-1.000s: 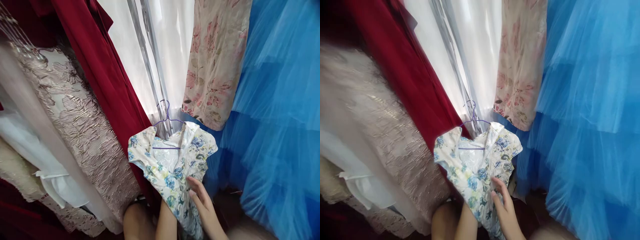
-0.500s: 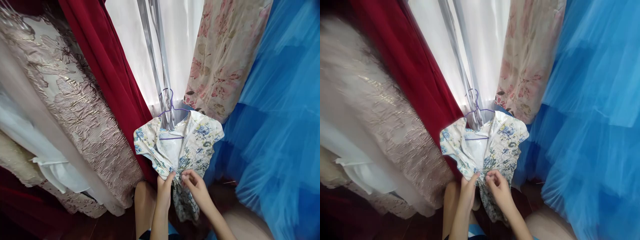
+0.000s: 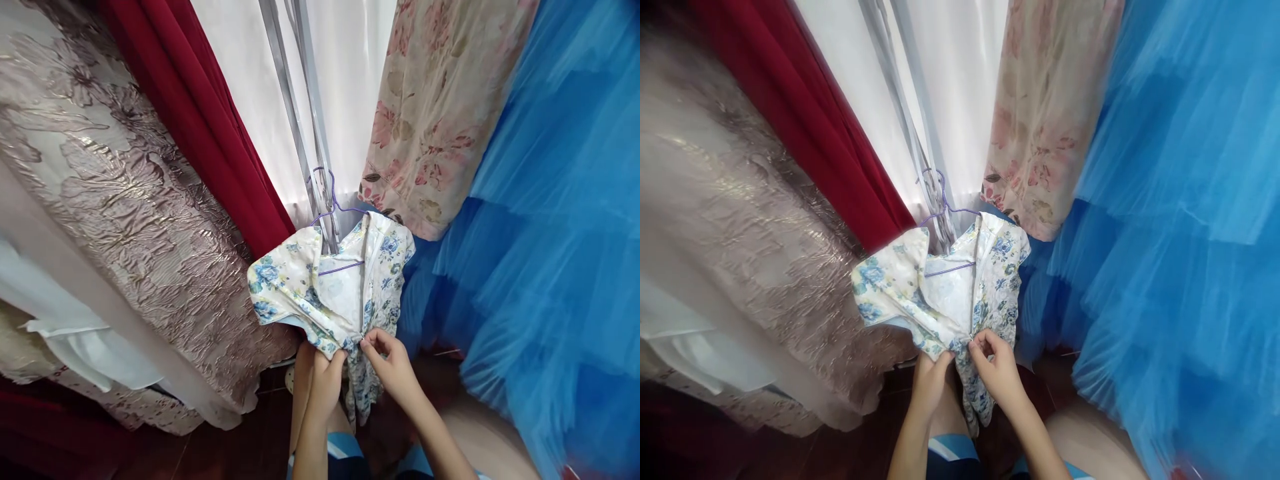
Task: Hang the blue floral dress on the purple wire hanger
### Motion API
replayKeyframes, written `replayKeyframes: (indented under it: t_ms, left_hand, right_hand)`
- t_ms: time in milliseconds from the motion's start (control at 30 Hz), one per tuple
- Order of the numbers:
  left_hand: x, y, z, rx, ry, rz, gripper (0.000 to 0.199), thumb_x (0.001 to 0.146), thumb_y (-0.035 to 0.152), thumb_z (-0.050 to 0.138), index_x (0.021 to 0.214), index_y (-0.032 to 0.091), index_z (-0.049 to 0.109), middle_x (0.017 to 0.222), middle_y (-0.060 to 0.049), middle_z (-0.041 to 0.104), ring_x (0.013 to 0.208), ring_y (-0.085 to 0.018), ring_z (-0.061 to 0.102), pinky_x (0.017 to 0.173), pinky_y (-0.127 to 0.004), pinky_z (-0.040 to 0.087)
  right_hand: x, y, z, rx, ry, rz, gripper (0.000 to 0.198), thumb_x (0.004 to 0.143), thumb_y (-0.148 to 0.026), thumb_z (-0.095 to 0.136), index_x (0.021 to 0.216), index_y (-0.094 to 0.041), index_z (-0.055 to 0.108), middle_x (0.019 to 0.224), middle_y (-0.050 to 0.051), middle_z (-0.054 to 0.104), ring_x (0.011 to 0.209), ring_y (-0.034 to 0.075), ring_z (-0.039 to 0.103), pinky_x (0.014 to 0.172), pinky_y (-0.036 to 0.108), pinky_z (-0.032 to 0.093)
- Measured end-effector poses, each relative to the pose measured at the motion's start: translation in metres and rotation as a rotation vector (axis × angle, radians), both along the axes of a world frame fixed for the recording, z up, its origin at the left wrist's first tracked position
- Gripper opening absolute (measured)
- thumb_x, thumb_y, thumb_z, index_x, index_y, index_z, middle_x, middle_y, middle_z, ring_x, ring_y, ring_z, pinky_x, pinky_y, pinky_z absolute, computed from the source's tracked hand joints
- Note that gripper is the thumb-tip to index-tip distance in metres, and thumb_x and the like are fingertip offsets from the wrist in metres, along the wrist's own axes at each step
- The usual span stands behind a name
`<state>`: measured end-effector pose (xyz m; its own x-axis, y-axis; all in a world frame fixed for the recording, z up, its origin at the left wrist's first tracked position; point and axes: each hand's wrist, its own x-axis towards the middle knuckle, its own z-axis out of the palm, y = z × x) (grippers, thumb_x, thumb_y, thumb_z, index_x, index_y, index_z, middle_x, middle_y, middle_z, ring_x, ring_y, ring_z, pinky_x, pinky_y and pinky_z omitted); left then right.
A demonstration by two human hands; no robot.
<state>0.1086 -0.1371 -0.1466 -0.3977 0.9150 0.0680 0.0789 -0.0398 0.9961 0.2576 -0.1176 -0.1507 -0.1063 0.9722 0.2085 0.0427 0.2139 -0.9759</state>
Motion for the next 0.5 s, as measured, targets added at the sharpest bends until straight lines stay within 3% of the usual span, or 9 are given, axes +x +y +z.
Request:
replayKeyframes:
  t_ms: [100,200,233,300,400,500]
  left_hand:
    - [0.000,0.003,-0.010,0.166,-0.067,0.209,0.047,0.084,0.027,0.060,0.130,0.019,0.053,0.123,-0.011,0.062,0.116,-0.026,0.059,0.098,-0.037,0.047]
    - [0.000,-0.004,-0.022,0.377,0.138,0.461,0.053,0.084,0.027,0.063,0.134,0.022,0.046,0.135,-0.013,0.050,0.124,-0.026,0.051,0.104,-0.040,0.042]
    - [0.002,-0.008,-0.026,0.413,0.245,0.446,0.049,0.084,0.026,0.064,0.130,0.021,0.049,0.133,-0.013,0.051,0.123,-0.026,0.051,0.105,-0.041,0.042]
    - [0.008,-0.017,-0.033,0.428,0.418,0.273,0.038,0.082,0.022,0.064,0.120,0.020,0.056,0.123,-0.012,0.056,0.117,-0.027,0.054,0.104,-0.042,0.043]
    - [0.021,-0.024,-0.039,0.335,0.464,0.029,0.036,0.084,0.017,0.060,0.119,0.020,0.058,0.116,-0.011,0.063,0.111,-0.025,0.060,0.096,-0.038,0.049]
    - [0.031,-0.023,-0.037,0.263,0.406,0.039,0.029,0.083,0.016,0.059,0.111,0.020,0.061,0.102,-0.008,0.069,0.095,-0.023,0.065,0.083,-0.032,0.052]
  right_hand:
    - [0.006,-0.003,-0.001,-0.053,0.054,0.026,0.024,0.090,-0.034,0.057,0.073,-0.019,0.051,0.065,-0.003,0.046,0.060,0.013,0.042,0.057,0.025,0.032]
    - [0.010,-0.009,-0.006,-0.075,0.066,0.044,0.023,0.088,-0.031,0.057,0.071,-0.019,0.050,0.065,-0.003,0.045,0.060,0.012,0.040,0.056,0.025,0.030]
    - [0.010,-0.011,-0.007,-0.080,0.066,0.058,0.022,0.088,-0.029,0.056,0.070,-0.019,0.049,0.064,-0.003,0.045,0.060,0.012,0.040,0.056,0.025,0.030]
    - [0.007,-0.015,-0.008,-0.091,0.075,0.098,0.021,0.087,-0.027,0.056,0.068,-0.019,0.049,0.063,-0.003,0.045,0.059,0.012,0.039,0.056,0.025,0.030]
    - [-0.001,-0.021,-0.006,-0.106,0.094,0.133,0.021,0.085,-0.025,0.057,0.067,-0.019,0.049,0.061,-0.004,0.043,0.058,0.011,0.039,0.055,0.024,0.030]
    - [-0.007,-0.025,-0.001,-0.147,0.125,0.152,0.021,0.085,-0.028,0.060,0.068,-0.019,0.050,0.055,-0.006,0.043,0.052,0.010,0.038,0.051,0.023,0.028]
